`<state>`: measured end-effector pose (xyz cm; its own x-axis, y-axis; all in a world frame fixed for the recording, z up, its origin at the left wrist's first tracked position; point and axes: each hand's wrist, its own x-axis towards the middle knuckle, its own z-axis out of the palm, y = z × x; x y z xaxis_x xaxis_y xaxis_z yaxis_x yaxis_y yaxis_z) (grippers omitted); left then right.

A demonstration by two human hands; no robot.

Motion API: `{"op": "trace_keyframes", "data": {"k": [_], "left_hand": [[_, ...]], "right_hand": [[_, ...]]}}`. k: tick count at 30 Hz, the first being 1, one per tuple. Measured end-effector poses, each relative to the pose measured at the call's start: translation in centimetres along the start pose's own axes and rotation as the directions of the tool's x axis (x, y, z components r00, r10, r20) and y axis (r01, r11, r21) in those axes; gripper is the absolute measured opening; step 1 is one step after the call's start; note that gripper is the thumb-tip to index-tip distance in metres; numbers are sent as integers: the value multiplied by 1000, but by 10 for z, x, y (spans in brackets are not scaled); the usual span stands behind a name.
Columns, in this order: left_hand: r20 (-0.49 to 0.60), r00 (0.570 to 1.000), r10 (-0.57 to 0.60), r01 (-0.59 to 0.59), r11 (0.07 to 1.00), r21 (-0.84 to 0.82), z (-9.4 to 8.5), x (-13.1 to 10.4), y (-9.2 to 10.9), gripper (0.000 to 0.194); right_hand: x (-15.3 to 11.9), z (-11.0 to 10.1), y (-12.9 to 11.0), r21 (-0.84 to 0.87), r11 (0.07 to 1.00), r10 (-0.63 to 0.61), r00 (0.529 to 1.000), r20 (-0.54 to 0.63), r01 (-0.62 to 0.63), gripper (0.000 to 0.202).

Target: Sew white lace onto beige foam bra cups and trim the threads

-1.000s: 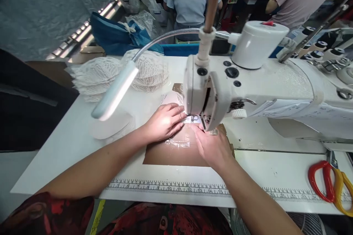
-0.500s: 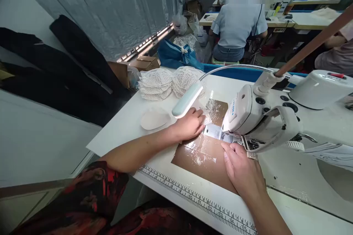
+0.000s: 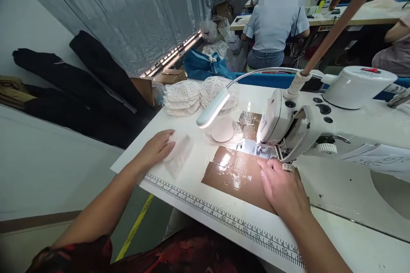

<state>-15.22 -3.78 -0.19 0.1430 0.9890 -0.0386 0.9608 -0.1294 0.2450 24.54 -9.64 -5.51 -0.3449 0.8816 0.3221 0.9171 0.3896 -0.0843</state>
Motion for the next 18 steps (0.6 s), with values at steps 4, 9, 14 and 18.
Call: {"op": "trace_keyframes", "data": {"k": [4,9,14,18], "left_hand": [[235,926,296,-94,783,-615,-9,-31,36,29],[299,709,639,-245,620,-746,0,2,117,25],[273,717,641,-428,715,-553,44,51,168,43],[230,754,615,-476,753,-454,54,66,175,40]], "right_hand": [[2,-5,-3,44,998,35,999,13,-36,33],[1,-17,-7,230,965,144,988,-61,-127,29],[-1,-21,-5,402,916,35,999,-30,-20,26],[0,-16,-5,331,941,-103,992,67,76,25]]}}
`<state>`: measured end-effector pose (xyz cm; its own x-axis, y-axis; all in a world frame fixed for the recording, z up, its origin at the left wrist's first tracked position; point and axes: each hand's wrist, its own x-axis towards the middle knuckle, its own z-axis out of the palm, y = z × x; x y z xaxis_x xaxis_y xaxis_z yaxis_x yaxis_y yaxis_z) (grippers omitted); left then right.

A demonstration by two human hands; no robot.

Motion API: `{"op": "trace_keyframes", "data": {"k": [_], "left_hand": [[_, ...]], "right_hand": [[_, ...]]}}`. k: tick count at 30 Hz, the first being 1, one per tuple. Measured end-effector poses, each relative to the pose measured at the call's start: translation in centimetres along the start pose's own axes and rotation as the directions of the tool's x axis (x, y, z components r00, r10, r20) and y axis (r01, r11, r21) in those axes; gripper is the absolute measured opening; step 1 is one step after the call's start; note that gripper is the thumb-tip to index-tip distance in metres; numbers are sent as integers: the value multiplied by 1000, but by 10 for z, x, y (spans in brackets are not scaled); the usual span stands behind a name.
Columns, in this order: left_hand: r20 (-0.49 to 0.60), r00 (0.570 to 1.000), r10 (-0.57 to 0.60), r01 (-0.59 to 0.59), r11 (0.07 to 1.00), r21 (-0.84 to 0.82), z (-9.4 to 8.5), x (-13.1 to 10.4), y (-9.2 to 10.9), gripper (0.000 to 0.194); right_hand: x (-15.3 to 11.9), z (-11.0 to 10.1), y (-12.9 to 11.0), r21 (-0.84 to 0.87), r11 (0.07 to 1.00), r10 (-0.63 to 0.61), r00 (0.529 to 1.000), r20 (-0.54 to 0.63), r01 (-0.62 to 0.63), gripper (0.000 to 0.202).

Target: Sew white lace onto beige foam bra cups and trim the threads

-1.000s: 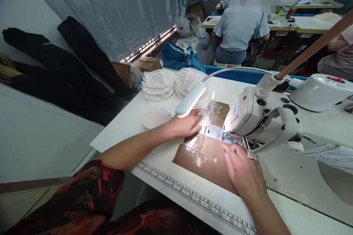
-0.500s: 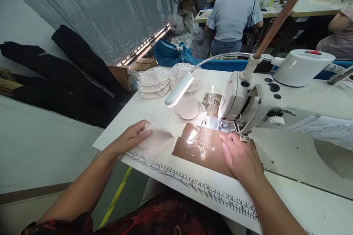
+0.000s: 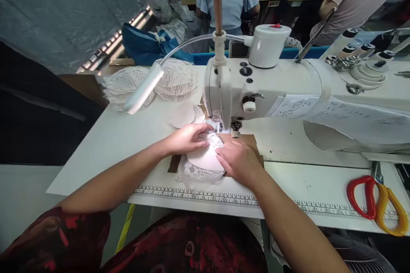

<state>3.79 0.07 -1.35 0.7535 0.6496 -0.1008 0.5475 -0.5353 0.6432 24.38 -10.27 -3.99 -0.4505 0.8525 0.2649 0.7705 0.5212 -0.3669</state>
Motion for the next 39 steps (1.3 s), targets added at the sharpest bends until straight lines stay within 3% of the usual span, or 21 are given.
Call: {"op": "trace_keyframes", "data": {"k": [3,6,11,15,25,34,39], "left_hand": [[-196,980,-20,61,977,203,-7,-4,0,24],[-282,951,129,-24,938,347,-9,-12,7,21],[-25,943,331,-294,869,398,11,-16,18,25],[-9,930,366,-328,843,425,22,-12,15,27],[86,939,334,-333,816,471,8,-4,-1,51],[162,916,367,-398,784,477,-9,11,-7,47],[184,881,436,-465,724,510,-14,8,-7,37]], "right_hand": [[2,1,-1,-40,999,35,999,12,-35,26],[3,0,-4,-42,998,55,998,14,-55,27],[4,1,-6,-103,984,146,989,-19,-148,25],[7,2,-6,-207,948,253,967,31,-241,35],[15,0,-8,-201,933,322,942,95,-299,38],[19,2,-9,-245,910,365,927,86,-335,40],[15,3,-4,-164,923,353,935,9,-347,37]]}}
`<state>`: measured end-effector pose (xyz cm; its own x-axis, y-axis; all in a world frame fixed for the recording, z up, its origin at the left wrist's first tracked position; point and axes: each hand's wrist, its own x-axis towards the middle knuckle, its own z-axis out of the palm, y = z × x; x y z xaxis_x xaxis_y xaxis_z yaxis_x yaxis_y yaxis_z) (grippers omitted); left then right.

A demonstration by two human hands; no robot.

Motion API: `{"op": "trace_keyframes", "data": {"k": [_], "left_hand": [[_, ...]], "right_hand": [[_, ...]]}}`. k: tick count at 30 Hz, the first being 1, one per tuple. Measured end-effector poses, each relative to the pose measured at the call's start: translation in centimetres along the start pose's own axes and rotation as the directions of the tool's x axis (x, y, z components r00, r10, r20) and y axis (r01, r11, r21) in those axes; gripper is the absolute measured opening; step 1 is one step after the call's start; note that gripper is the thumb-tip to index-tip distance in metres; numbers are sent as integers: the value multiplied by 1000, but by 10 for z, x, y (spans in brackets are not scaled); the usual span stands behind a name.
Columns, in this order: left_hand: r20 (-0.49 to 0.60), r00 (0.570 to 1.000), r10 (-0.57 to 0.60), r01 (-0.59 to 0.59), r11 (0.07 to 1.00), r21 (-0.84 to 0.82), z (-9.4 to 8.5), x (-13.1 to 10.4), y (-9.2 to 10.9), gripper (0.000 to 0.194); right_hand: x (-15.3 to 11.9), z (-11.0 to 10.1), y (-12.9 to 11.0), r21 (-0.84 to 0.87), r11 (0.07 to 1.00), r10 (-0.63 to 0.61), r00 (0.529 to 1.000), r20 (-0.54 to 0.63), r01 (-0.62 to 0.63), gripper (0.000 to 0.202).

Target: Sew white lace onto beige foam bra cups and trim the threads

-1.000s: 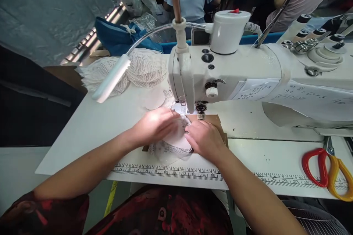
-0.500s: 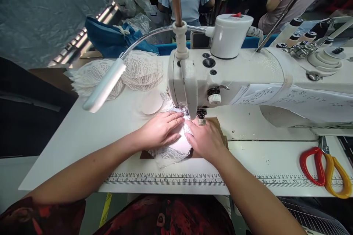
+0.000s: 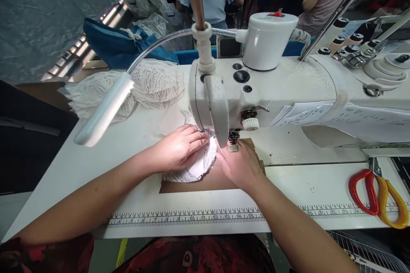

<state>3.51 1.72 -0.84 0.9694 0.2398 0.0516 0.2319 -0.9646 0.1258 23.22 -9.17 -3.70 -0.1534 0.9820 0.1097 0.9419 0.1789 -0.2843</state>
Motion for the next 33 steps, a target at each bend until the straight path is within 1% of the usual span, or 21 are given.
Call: {"op": "trace_keyframes", "data": {"k": [3,7,10,12,17,19,24,27,30,33], "left_hand": [[-16,999,52,-53,998,-30,2,-4,6,34],[-12,999,50,-51,994,-99,9,-7,10,40],[-10,999,43,-44,993,-110,12,-7,10,36],[-21,999,33,-35,993,-111,13,-7,9,35],[-36,999,29,-34,990,-135,15,-8,5,35],[-44,999,31,-37,988,-147,16,-8,4,35],[-94,996,7,-21,988,-151,17,-7,3,31],[-116,993,-19,4,993,-120,18,-6,2,30],[-115,993,-35,26,997,-79,18,-5,2,32],[-86,996,-24,22,1000,-22,17,-4,3,34]], "right_hand": [[-1,0,4,52,999,14,999,-34,-12,36],[-1,1,6,70,998,8,998,-67,-4,35],[-1,2,6,60,998,4,997,-77,1,35],[-1,3,4,53,999,9,999,-51,-6,36],[-3,3,1,23,999,41,992,118,-44,43],[-3,3,1,10,998,52,987,153,-54,47],[1,-1,-3,-20,998,55,987,151,-53,48],[5,-2,-5,-32,996,85,984,157,-81,47],[4,1,-4,-30,993,116,980,160,-112,47],[1,6,-1,-26,993,119,989,92,-117,46]]}}
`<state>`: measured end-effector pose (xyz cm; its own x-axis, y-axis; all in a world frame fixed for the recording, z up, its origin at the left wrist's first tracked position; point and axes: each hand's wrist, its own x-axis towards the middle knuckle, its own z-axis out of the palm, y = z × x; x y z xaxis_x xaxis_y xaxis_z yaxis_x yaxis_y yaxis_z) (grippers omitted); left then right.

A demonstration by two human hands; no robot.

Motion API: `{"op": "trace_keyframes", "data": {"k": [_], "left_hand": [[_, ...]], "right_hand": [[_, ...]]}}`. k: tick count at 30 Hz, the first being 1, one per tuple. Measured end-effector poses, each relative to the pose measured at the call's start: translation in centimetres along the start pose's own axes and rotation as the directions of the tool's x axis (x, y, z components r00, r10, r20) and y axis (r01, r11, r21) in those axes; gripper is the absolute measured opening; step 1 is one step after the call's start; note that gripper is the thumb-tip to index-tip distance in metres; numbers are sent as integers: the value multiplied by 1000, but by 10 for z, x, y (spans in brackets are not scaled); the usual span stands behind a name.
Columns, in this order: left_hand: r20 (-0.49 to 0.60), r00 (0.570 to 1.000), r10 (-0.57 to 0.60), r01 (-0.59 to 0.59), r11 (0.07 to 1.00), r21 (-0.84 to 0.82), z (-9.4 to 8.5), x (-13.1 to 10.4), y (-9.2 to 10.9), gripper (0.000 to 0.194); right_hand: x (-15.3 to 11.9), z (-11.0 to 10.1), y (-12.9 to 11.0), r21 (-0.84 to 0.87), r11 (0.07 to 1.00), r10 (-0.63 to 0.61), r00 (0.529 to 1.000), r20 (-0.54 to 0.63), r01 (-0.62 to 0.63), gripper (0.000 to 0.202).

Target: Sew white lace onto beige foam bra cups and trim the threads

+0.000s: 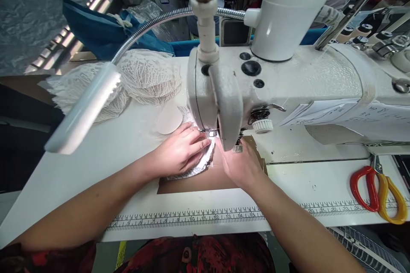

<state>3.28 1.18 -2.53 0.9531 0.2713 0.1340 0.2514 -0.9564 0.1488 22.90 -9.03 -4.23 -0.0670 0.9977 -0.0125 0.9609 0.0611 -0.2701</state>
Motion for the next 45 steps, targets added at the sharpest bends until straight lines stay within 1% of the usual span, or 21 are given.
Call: {"op": "trace_keyframes", "data": {"k": [3,5,8,11,15,20,22,26,28,33,38,42,45], "left_hand": [[12,999,41,-41,999,24,-1,0,1,36],[4,997,82,-82,997,7,-1,0,2,36],[-10,992,125,-126,991,-37,1,0,1,37],[-27,991,133,-135,988,-75,5,-1,-1,38],[-34,993,110,-112,990,-83,6,-1,-5,39],[-33,996,78,-79,997,-17,5,2,-5,39],[-29,997,72,-72,997,6,5,2,-5,39],[-14,997,82,-82,996,36,7,2,-5,39],[-16,996,84,-84,996,35,7,2,-6,38],[-16,997,71,-71,997,5,8,3,-9,39],[-26,999,33,-34,999,-15,8,4,-11,38],[-33,999,-20,19,1000,-18,7,5,-12,38],[-74,996,-44,43,999,-15,7,5,-12,36]], "right_hand": [[-1,2,2,-1,1000,-27,993,-114,27,45],[-1,1,2,8,999,-51,989,-140,53,44],[0,-3,1,32,995,-95,991,-100,98,43],[0,-5,-1,31,994,-103,993,-49,105,42],[1,-5,-3,17,998,-68,998,-1,68,44],[1,-3,-4,-19,999,-30,999,-25,29,44],[2,-3,-4,-25,999,-23,1000,-10,23,44],[2,-4,-5,-19,1000,3,999,47,-2,42],[1,-4,-5,-14,1000,9,999,45,-8,41],[-3,0,2,8,997,-71,996,-48,72,39],[-2,7,9,28,990,-136,987,-88,139,42],[1,6,7,36,989,-139,985,-101,143,42],[3,3,4,43,989,-138,986,-94,142,46]]}}
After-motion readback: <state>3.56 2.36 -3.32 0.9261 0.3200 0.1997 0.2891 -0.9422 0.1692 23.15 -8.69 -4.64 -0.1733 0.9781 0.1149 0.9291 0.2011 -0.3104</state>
